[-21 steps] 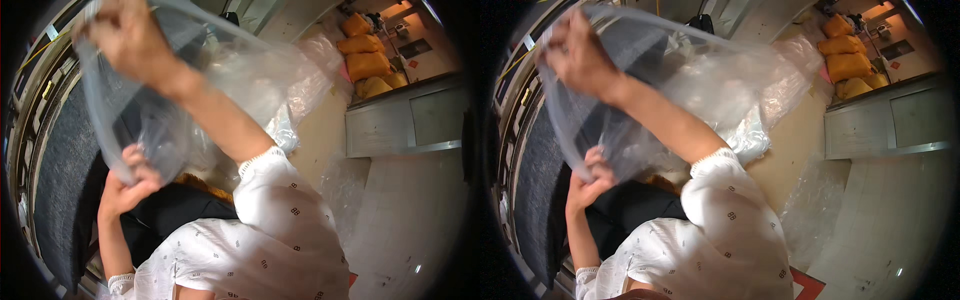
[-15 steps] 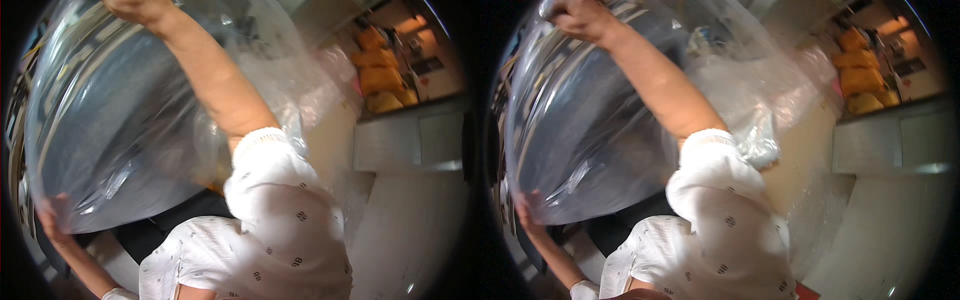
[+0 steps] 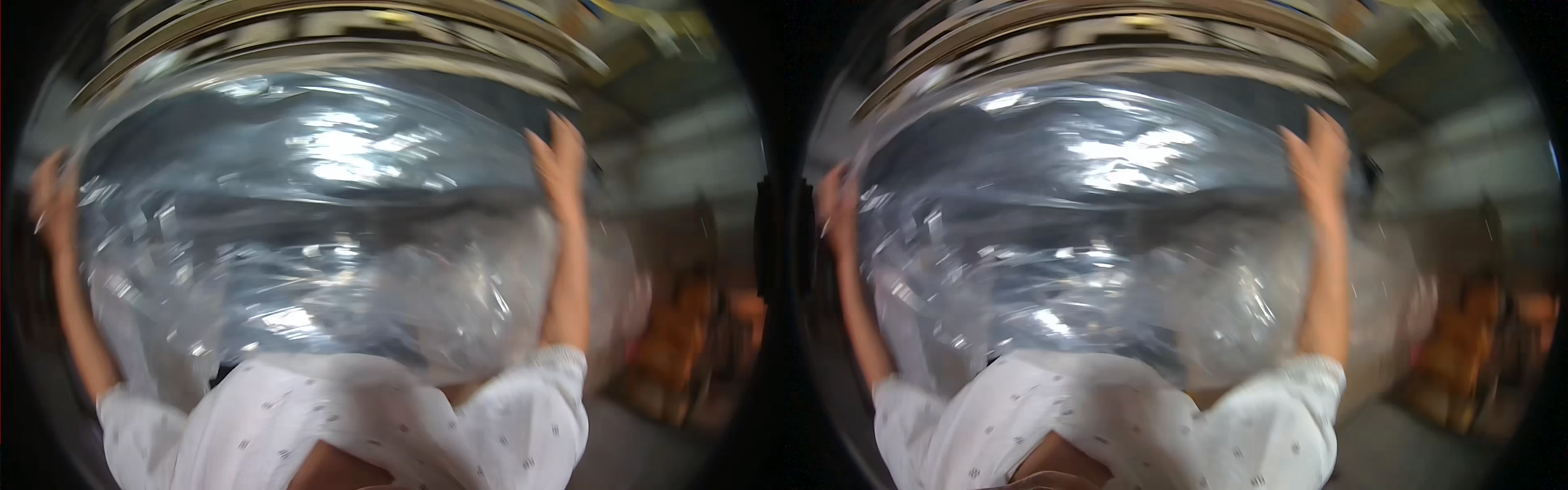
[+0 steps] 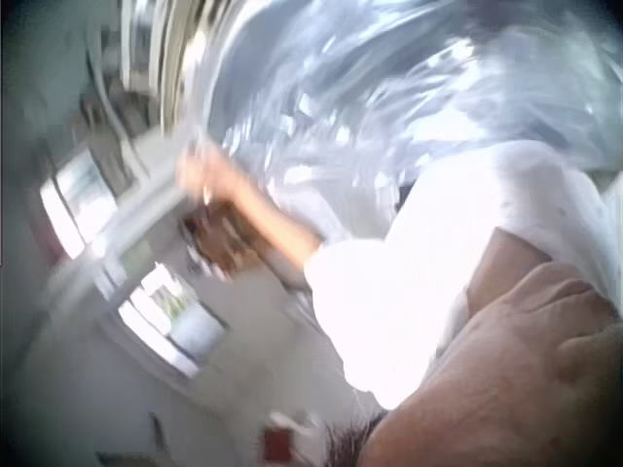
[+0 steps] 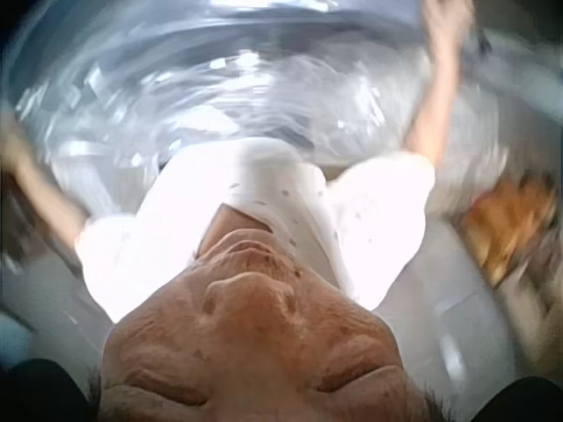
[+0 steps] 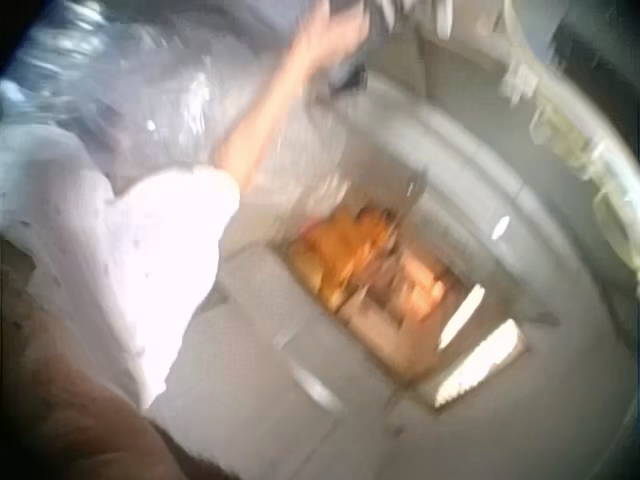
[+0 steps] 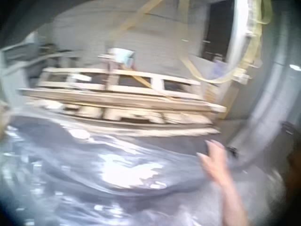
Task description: Wrapping a large roll of grey industrial material with clear plastic sheeting.
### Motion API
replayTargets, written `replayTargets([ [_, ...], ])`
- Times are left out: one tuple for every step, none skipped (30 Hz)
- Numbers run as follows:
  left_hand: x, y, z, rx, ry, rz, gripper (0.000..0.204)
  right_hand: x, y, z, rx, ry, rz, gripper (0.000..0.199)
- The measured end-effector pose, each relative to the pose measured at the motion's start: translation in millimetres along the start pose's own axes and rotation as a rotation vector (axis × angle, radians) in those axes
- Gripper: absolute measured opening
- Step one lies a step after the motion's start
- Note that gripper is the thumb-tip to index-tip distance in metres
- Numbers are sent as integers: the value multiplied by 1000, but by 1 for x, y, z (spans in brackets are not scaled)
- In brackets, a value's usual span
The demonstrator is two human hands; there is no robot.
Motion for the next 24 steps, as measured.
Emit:
replayTargets([
  [19, 38, 23, 374, -203, -152, 24, 7, 3, 12, 18, 35, -111, 45],
  [21, 68, 42, 600, -312, -323, 30, 16, 1, 25, -201, -15, -206, 44],
  [23, 78, 40, 375, -151, -277, 43, 26, 16, 23, -594, 223, -373, 34],
  [38, 95, 23, 303, -116, -182, 54, 33, 25, 34, -670, 273, -536, 19],
  [50, 106, 2, 182, -151, -146, 66, 28, 15, 13, -573, 160, -537, 8],
  [60, 125, -20, 197, -277, -172, 75, 28, 17, 19, -573, 166, -556, 6],
  [69, 144, -38, 150, -327, -243, 79, 24, 20, 15, -572, 147, -586, 7],
  [71, 137, -36, 144, -360, -235, 79, 21, 23, 26, -574, 169, -593, 8],
  [71, 134, -28, 173, -360, -272, 79, 11, 21, 41, -457, 118, -547, 8],
  [65, 130, -20, 204, -340, -309, 80, 0, 17, 53, -347, 85, -493, 8],
  [63, 123, -17, 131, -324, -288, 81, -23, 5, 53, -305, -5, -362, 10],
  [62, 119, -16, 119, -330, -285, 81, -46, -11, 56, -264, -89, -231, 13],
  [62, 119, -13, 152, -305, -331, 81, -69, -31, 54, -107, -191, -44, 16],
  [64, 118, -11, 182, -278, -383, 82, -89, -50, 48, 48, -285, 140, 19],
  [64, 118, -7, 187, -234, -327, 80, -103, -80, 42, 216, -301, 315, 23],
  [65, 119, -4, 183, -228, -331, 80, -109, -95, 34, 381, -317, 487, 26],
  [66, 119, -2, 220, -230, -361, 78, -109, -85, 18, 371, -314, 483, 26],
  [67, 120, -1, 259, -239, -388, 76, -110, -86, 13, 331, -116, 525, 27],
  [68, 118, -5, 272, -235, -350, 72, -108, -87, 18, 292, 81, 562, 28],
  [66, 119, -12, 280, -244, -339, 72, -108, -56, 40, 44, 93, 336, 32],
  [66, 124, -22, 296, -285, -338, 70, -95, -20, 23, -86, 98, 90, 35],
  [65, 123, -31, 302, -326, -339, 69, -77, 23, 53, -20, 132, -104, 37],
  [56, 128, -38, 405, -412, -387, 68, -49, 54, 87, 8, 303, -316, 47],
  [51, 135, -56, 378, -420, -331, 67, -24, 73, 107, 77, 341, -378, 60],
])
Point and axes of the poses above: each hand's wrist, its own x-axis away from the middle knuckle, its own y-axis out of the palm, z = x × y, the point moved 10 cm from there along -x, towards the middle knuckle
